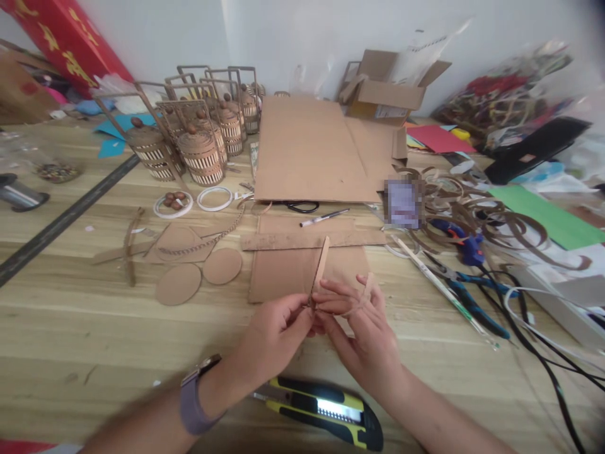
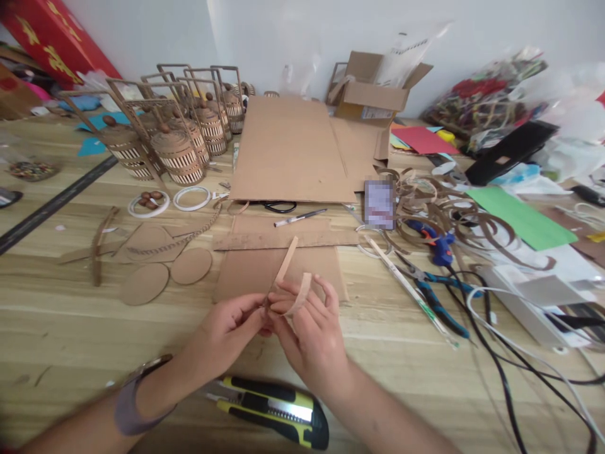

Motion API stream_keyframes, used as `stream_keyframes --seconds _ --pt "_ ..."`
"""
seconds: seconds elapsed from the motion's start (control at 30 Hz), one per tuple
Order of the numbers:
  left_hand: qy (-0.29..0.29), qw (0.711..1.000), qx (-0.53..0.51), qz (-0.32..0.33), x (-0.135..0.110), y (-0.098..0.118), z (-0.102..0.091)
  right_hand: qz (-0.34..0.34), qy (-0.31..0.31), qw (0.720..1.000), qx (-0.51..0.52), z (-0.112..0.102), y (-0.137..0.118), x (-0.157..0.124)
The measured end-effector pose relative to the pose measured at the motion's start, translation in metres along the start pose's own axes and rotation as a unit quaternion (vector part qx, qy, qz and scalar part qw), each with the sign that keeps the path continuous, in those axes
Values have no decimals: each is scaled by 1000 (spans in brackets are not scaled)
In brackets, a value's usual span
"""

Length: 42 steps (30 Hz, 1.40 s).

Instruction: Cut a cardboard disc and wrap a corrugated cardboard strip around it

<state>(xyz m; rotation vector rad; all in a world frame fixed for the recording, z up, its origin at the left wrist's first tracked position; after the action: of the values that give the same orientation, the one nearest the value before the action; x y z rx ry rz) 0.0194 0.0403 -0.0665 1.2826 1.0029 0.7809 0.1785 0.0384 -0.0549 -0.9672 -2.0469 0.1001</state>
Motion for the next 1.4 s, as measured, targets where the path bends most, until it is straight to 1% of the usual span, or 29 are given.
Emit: stream_keyframes --seconds 0.17,0.33,0.5,0.63,0.83,0.93,1.03,1.23,1.4 --pt "-21 999 -32 -13 0 -1 1 26 1 1000 -6 -4 1 1" --pt "-16 998 -54 -14 4 2 1 14 11 1000 15 -3 -2 0" --pt "-2 1000 -16 -5 3 4 -1 15 10 1000 -5 1 -2 -1" --pt "1 1000 -22 -6 2 1 0 6 8 1000 -9 0 -1 0" --pt "-17 998 -57 -16 1 -2 1 30 8 1000 -1 -6 0 3" --pt "-11 999 -52 -12 1 -1 1 13 23 1000 16 -5 -2 2" --pt "-8 999 -39 2 2 1 0 4 21 1000 16 -2 -3 1" --pt "9 999 -41 -7 3 -1 -1 12 12 1000 3 1 0 -1" --pt "0 1000 -27 -6 2 -1 -2 26 8 999 22 -2 1 -1"
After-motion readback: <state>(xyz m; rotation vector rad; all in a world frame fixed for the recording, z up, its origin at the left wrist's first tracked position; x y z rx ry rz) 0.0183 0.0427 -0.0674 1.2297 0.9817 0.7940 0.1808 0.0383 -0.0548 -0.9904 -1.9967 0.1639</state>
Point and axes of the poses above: each hand's wrist, its own x-axis towards the middle knuckle, its own z-axis out of the palm, y = z × x, the point moved 2 cm from there along x, towards the middle knuckle
